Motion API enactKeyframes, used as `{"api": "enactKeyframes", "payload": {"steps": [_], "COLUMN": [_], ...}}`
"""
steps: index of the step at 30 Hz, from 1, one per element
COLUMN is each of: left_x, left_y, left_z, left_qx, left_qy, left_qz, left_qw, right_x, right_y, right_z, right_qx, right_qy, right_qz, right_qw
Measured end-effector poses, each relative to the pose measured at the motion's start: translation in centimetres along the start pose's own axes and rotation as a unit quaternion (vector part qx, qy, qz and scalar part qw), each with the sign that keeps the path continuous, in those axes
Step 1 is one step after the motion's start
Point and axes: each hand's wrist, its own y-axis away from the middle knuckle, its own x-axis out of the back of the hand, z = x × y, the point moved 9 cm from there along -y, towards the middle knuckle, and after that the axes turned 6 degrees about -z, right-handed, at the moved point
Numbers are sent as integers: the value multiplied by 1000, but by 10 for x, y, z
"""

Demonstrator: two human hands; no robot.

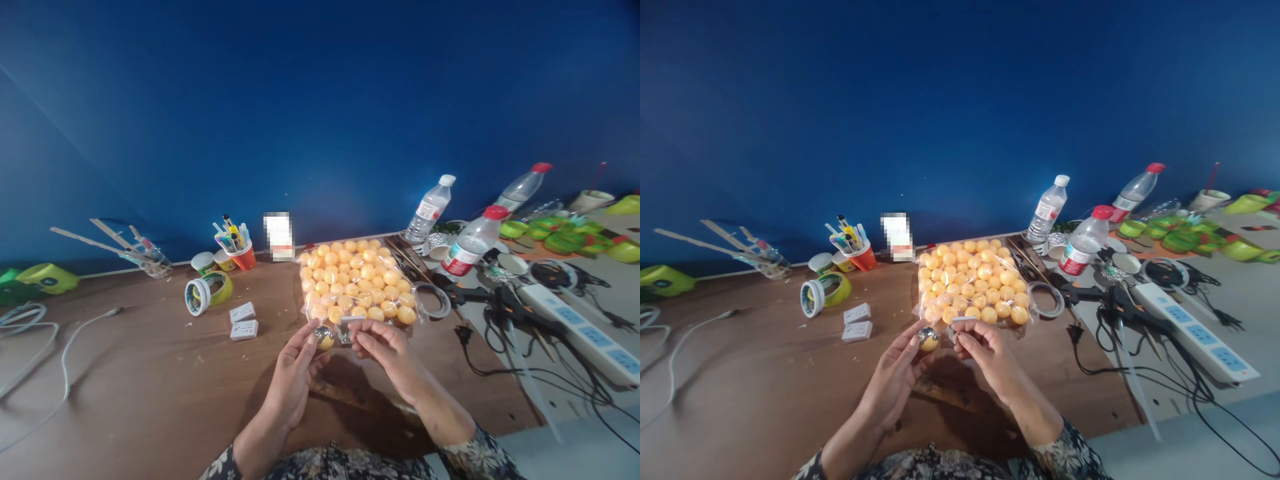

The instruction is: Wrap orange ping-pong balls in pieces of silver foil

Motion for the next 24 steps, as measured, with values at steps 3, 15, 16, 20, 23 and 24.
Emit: {"api": "enactKeyframes", "payload": {"steps": [3, 15, 16, 20, 23, 24], "left_x": [-1, -3, -3, -5, -4, -4], "left_y": [0, 0, -1, -2, -1, -1], "left_z": [3, 3, 3, 2, 3, 3], "left_qx": [-9, 8, 7, 8, 7, 6], "left_qy": [14, 24, 24, 26, 29, 29], "left_qz": [0, 9, 9, 9, 15, 17], "left_qw": [1000, 1000, 1000, 1000, 999, 999], "right_x": [-2, 41, 42, 42, 40, 40], "right_y": [1, 4, 5, 7, 7, 7], "right_z": [-3, -20, -20, -24, -29, -29], "right_qx": [8, 48, 48, 60, 76, 79], "right_qy": [-15, -78, -81, -68, -56, -56], "right_qz": [1, 93, 96, 97, 89, 86], "right_qw": [1000, 991, 991, 991, 992, 992]}}
